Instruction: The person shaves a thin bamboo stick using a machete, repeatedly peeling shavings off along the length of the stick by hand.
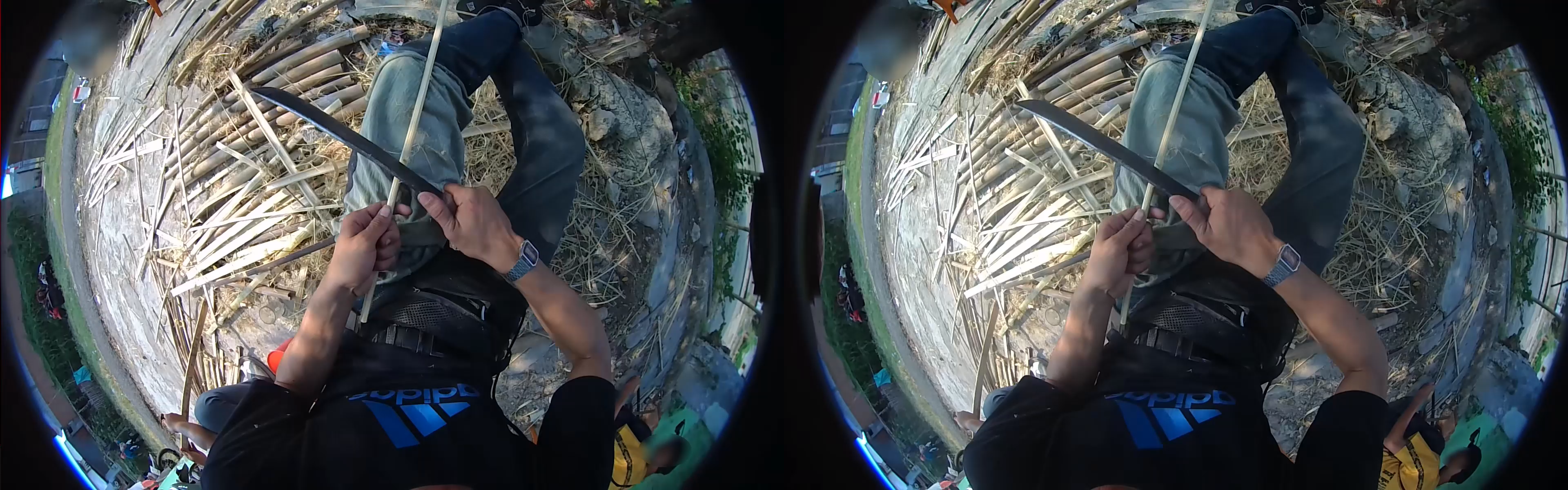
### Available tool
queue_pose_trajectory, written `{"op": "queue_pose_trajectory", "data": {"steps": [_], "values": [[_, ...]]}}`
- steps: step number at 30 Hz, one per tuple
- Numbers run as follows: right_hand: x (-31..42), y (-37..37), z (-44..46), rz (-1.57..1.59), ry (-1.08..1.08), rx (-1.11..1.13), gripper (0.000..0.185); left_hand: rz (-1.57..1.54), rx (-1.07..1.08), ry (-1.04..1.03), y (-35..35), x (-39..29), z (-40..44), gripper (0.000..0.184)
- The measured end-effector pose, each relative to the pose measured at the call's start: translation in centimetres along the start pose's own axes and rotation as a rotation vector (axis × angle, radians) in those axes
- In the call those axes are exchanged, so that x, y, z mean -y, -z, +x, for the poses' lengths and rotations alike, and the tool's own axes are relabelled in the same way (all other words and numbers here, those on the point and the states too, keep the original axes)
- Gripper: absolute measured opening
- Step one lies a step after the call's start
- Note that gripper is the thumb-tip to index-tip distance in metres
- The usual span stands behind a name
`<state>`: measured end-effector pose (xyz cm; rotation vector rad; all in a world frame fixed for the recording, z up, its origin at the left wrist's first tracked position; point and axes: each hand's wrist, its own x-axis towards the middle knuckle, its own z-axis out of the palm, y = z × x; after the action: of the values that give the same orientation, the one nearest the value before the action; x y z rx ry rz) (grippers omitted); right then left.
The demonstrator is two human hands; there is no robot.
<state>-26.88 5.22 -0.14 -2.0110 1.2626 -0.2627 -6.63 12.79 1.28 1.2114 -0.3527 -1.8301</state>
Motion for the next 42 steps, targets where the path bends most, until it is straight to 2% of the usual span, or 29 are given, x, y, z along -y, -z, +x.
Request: {"op": "queue_pose_trajectory", "data": {"steps": [1,2,3,5,7,10,11,13,15,16,18,19,20,21,23,25,26,28,30,31,32,35,36,37,39,42], "values": [[0.5,-0.5,-0.8,0.088,0.046,-0.029,0.067,-0.047,0.019,0.025,-0.1,-0.3,-0.1,0.027],[0.7,-0.1,-1.4,0.001,0.152,-0.017,0.066,0.006,-0.054,0.066,0.0,0.1,-0.3,0.028],[0.3,0.9,-0.9,-0.001,0.153,-0.022,0.066,0.009,-0.051,0.063,0.0,0.2,-0.5,0.028],[-1.0,3.1,1.3,-0.052,-0.054,-0.051,0.066,0.041,0.006,0.052,0.2,0.8,-1.3,0.028],[-0.6,2.3,1.5,-0.123,-0.105,-0.053,0.066,0.029,0.015,0.059,0.0,0.0,-1.0,0.029],[1.0,0.5,-1.0,-0.055,0.135,-0.016,0.067,0.050,0.041,0.053,0.0,-0.5,-1.9,0.029],[0.4,1.2,-0.1,-0.061,0.138,-0.026,0.067,0.062,0.027,0.076,0.3,-0.5,-2.3,0.030],[-2.5,2.9,2.3,-0.121,0.106,-0.177,0.067,0.075,0.003,0.114,1.0,-0.6,-3.7,0.031],[-5.2,6.1,6.0,-0.225,-0.111,-0.236,0.070,0.045,0.076,0.196,1.1,-1.0,-5.9,0.032],[-5.3,5.8,5.9,-0.224,-0.109,-0.245,0.070,0.049,0.064,0.244,1.1,-1.2,-6.7,0.032],[-4.9,5.3,5.4,-0.052,-0.033,-0.176,0.068,0.032,0.079,0.221,2.4,-1.0,-6.4,0.032],[-2.5,4.3,3.7,0.012,0.010,-0.116,0.067,0.005,0.081,0.228,2.9,-0.8,-6.6,0.032],[-1.0,3.0,2.1,-0.077,0.050,-0.039,0.064,-0.007,0.087,0.210,3.0,-1.3,-6.6,0.033],[-0.2,1.8,0.8,-0.083,0.191,-0.046,0.061,-0.004,0.088,0.207,3.1,-1.9,-6.5,0.033],[0.5,1.6,0.1,-0.178,0.313,-0.012,0.059,-0.030,0.075,0.231,3.6,-2.6,-6.9,0.032],[-1.0,2.5,1.7,-0.165,0.288,-0.163,0.063,-0.048,0.087,0.258,5.4,-2.3,-7.2,0.034],[-2.0,3.1,2.9,-0.103,0.181,-0.220,0.062,-0.131,0.140,0.288,6.4,-1.9,-7.0,0.034],[-3.6,4.1,3.8,0.038,0.005,-0.229,0.062,-0.285,0.245,0.321,7.8,-1.0,-6.2,0.036],[-4.0,4.7,3.9,0.095,-0.038,-0.232,0.062,-0.287,0.201,0.303,7.5,-0.3,-5.3,0.035],[-3.8,4.5,2.9,0.195,-0.043,-0.181,0.060,-0.297,0.144,0.303,7.2,0.4,-5.1,0.034],[-3.6,4.3,2.0,0.294,-0.048,-0.130,0.059,-0.326,0.216,0.295,7.3,1.0,-4.5,0.031],[-0.7,5.2,-0.8,0.299,0.036,-0.050,0.055,-0.257,0.269,0.315,5.5,1.3,-3.7,0.032],[0.2,5.0,-1.7,0.316,0.020,-0.024,0.056,-0.199,0.173,0.291,4.3,1.0,-3.7,0.029],[0.8,4.7,-2.4,0.319,0.017,-0.021,0.056,-0.200,0.170,0.295,3.7,1.3,-3.6,0.029],[1.6,4.1,-3.4,0.262,0.029,0.089,0.058,-0.046,0.054,0.158,2.9,1.6,-3.3,0.027],[2.4,2.8,-4.1,0.152,0.020,0.156,0.061,0.045,0.005,0.092,1.7,0.9,-3.0,0.025]]}}
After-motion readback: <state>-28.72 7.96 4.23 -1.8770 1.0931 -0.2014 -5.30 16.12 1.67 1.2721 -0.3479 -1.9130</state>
